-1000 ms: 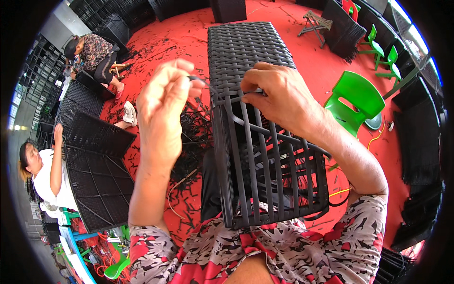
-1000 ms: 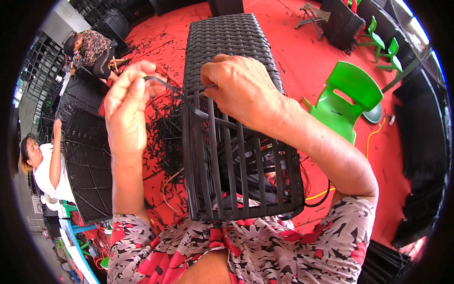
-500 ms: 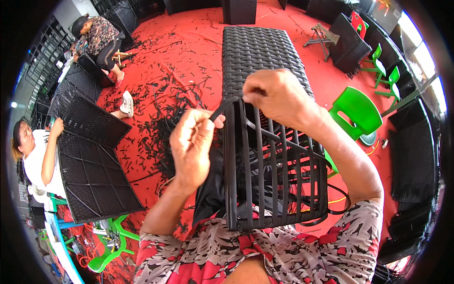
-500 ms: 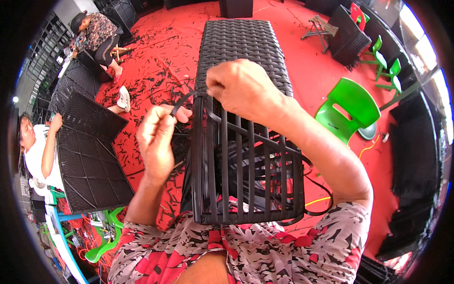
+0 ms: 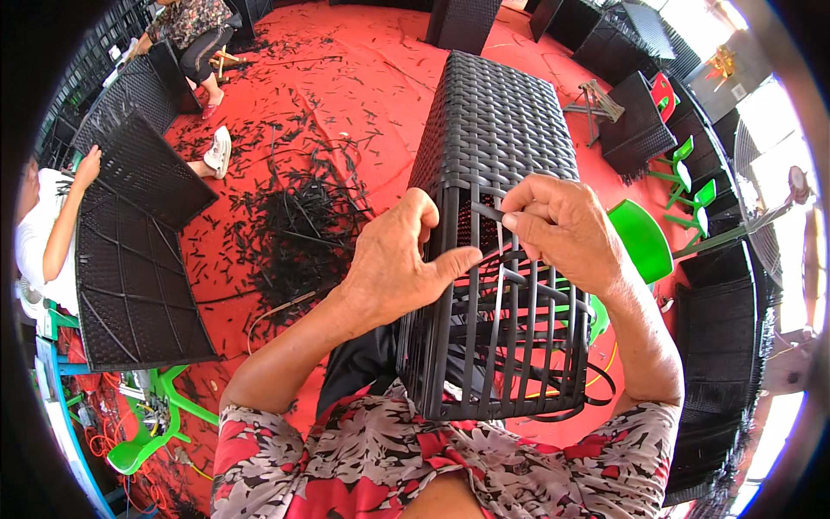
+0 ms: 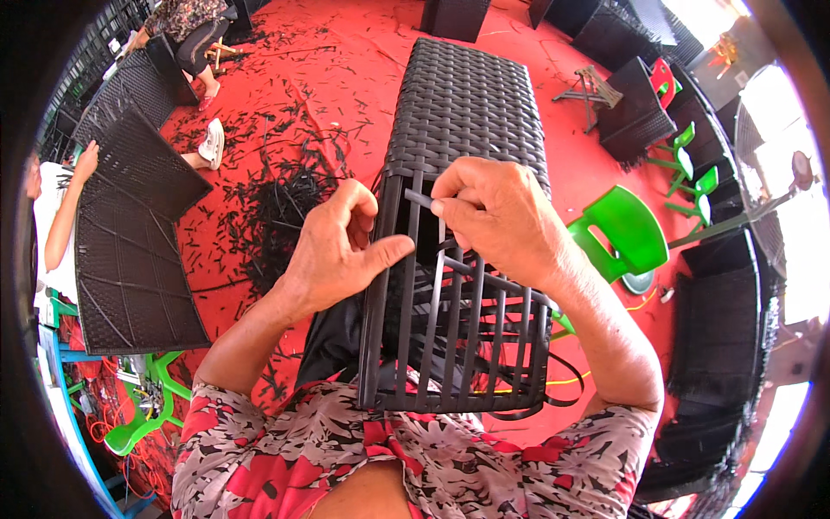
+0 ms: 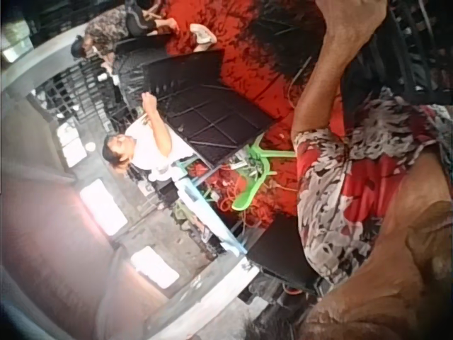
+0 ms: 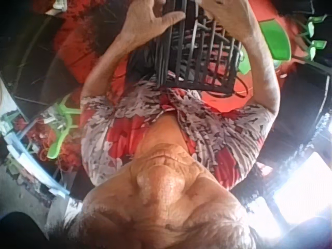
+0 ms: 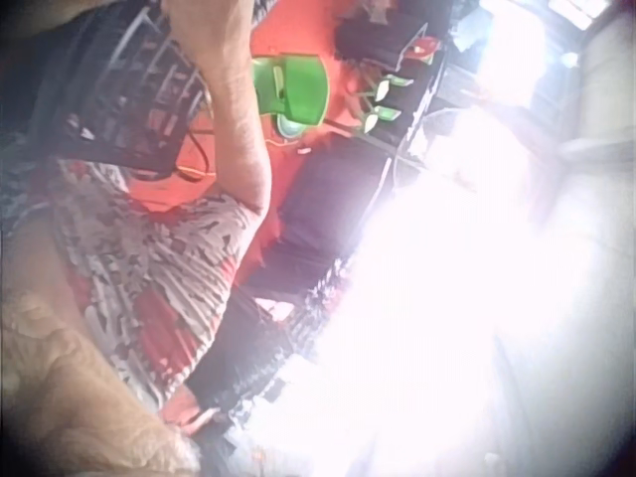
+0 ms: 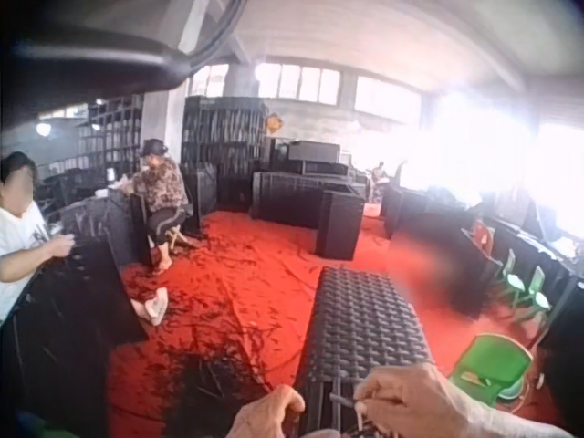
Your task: The person weaves black plastic strips through a furniture frame by hand.
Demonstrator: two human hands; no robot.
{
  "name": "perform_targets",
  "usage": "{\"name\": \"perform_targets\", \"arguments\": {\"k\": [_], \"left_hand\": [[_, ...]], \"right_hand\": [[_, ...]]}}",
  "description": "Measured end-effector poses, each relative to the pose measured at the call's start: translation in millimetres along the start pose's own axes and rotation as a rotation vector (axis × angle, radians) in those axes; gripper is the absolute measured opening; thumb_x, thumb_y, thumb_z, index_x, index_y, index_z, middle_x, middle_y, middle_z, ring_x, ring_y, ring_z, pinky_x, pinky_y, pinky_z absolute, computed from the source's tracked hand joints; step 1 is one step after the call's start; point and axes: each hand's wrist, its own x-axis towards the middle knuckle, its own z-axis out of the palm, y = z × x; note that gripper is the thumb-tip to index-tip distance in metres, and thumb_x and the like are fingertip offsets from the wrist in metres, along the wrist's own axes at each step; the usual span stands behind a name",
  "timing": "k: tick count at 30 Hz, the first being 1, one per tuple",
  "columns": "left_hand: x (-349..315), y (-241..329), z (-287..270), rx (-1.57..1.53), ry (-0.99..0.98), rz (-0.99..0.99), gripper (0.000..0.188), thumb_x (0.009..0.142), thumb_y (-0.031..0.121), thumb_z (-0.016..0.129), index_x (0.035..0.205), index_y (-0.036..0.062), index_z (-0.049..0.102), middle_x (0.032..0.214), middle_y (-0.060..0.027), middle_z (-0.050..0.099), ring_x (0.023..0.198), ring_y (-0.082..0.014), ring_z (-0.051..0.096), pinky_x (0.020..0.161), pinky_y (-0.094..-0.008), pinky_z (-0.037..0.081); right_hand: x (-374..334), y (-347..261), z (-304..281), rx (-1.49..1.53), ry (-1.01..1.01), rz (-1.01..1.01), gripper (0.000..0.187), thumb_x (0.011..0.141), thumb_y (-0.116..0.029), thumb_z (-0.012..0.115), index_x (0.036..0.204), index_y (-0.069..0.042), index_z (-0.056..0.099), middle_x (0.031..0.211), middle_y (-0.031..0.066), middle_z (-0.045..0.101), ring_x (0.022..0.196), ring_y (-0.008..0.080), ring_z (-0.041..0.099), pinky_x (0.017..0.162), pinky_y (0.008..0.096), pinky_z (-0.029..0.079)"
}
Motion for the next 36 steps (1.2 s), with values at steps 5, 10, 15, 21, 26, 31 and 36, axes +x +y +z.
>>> {"name": "perform_targets", "arguments": {"k": [5, 10, 15, 21, 26, 31, 36], "left_hand": [[5, 1, 4, 0.018, -0.020, 0.016, 0.038, 0.073, 0.020, 0.077, 0.078, 0.0039, 0.043, 0.059, -0.0035, 0.046, 0.054, -0.0107, 0.047, 0.048, -0.0279, 0.040], [5, 1, 3, -0.041, 0.004, 0.022, 0.026, 0.077, 0.010, 0.070, 0.072, 0.0021, 0.045, 0.057, -0.0036, 0.047, 0.050, -0.0094, 0.047, 0.047, -0.0264, 0.038], [5, 0, 1, -0.078, 0.006, 0.043, 0.022, 0.079, 0.007, 0.066, 0.072, 0.0013, 0.045, 0.057, -0.0032, 0.047, 0.048, -0.0064, 0.045, 0.044, -0.0245, 0.036], [5, 3, -2, -0.105, -0.006, 0.019, 0.022, 0.077, 0.008, 0.064, 0.071, 0.0003, 0.044, 0.056, -0.0104, 0.049, 0.049, -0.0201, 0.051, 0.046, -0.0331, 0.039], [4, -1, -3, -0.143, 0.001, 0.010, 0.021, 0.078, 0.008, 0.063, 0.071, 0.0001, 0.044, 0.055, -0.0099, 0.049, 0.048, -0.0192, 0.050, 0.046, -0.0326, 0.039], [4, -1, 0, -0.150, -0.001, 0.022, 0.018, 0.079, 0.005, 0.062, 0.073, 0.0009, 0.046, 0.057, -0.0021, 0.046, 0.048, -0.0045, 0.042, 0.043, -0.0242, 0.033], [2, -11, 7, -0.352, 0.018, -0.053, 0.020, 0.086, 0.012, 0.064, 0.077, 0.0027, 0.049, 0.060, 0.0018, 0.047, 0.051, -0.0036, 0.044, 0.045, -0.0214, 0.035]], "right_hand": [[-3, 8, -5, 0.056, -0.083, 0.160, 0.014, 0.088, -0.013, 0.058, 0.086, 0.001, 0.059, 0.059, 0.0024, 0.056, 0.050, 0.0056, 0.050, 0.045, 0.0223, 0.040], [6, 17, 4, 0.095, -0.171, 0.147, 0.014, 0.088, -0.013, 0.057, 0.087, 0.001, 0.059, 0.059, 0.0009, 0.055, 0.051, 0.0054, 0.049, 0.045, 0.0220, 0.040], [8, 16, 8, 0.074, -0.177, 0.142, 0.015, 0.088, -0.014, 0.056, 0.088, 0.001, 0.059, 0.059, 0.0010, 0.055, 0.051, 0.0058, 0.049, 0.045, 0.0225, 0.040], [12, 12, 9, 0.059, -0.182, 0.160, 0.016, 0.089, -0.015, 0.056, 0.088, 0.000, 0.059, 0.059, 0.0012, 0.055, 0.051, 0.0053, 0.049, 0.044, 0.0221, 0.039], [8, 6, 4, 0.097, -0.152, 0.161, 0.013, 0.089, -0.013, 0.057, 0.087, 0.000, 0.060, 0.060, 0.0009, 0.055, 0.049, 0.0041, 0.047, 0.043, 0.0210, 0.037], [7, 4, 9, 0.063, -0.200, 0.183, 0.013, 0.089, -0.012, 0.056, 0.086, 0.000, 0.059, 0.058, 0.0004, 0.054, 0.049, 0.0041, 0.047, 0.044, 0.0207, 0.037], [16, 10, 19, 0.053, -0.193, 0.107, 0.012, 0.088, -0.011, 0.056, 0.085, 0.001, 0.059, 0.058, 0.0012, 0.054, 0.052, 0.0056, 0.050, 0.046, 0.0231, 0.039]]}}
